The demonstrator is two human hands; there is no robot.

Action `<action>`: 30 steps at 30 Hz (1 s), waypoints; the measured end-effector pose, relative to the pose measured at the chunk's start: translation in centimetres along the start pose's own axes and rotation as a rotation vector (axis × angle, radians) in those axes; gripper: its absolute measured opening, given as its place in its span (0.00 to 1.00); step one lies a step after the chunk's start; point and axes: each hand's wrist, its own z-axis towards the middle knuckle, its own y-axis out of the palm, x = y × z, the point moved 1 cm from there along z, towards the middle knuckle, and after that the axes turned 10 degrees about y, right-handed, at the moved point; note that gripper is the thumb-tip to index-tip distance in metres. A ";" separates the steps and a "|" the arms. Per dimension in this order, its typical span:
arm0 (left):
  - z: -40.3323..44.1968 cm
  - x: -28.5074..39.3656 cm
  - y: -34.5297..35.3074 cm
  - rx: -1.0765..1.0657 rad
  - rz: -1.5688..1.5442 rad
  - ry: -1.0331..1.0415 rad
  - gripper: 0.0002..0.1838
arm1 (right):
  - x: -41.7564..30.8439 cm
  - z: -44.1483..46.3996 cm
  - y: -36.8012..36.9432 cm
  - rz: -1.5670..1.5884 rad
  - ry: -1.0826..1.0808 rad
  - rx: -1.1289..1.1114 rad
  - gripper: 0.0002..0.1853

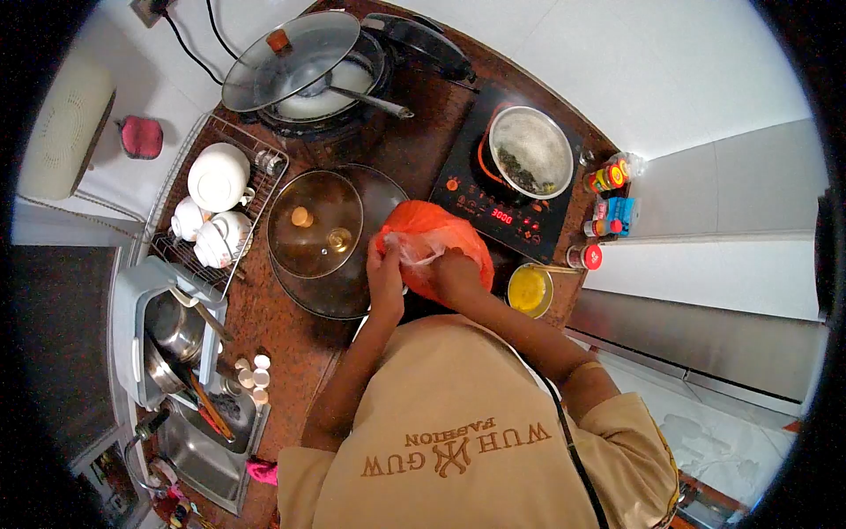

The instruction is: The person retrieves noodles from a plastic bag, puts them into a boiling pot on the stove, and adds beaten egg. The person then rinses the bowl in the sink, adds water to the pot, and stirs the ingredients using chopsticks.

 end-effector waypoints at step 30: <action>0.1 -0.7 0.1 0.004 -0.097 -0.037 0.16 | 6.9 -0.8 -3.5 0.503 -0.309 -0.207 0.19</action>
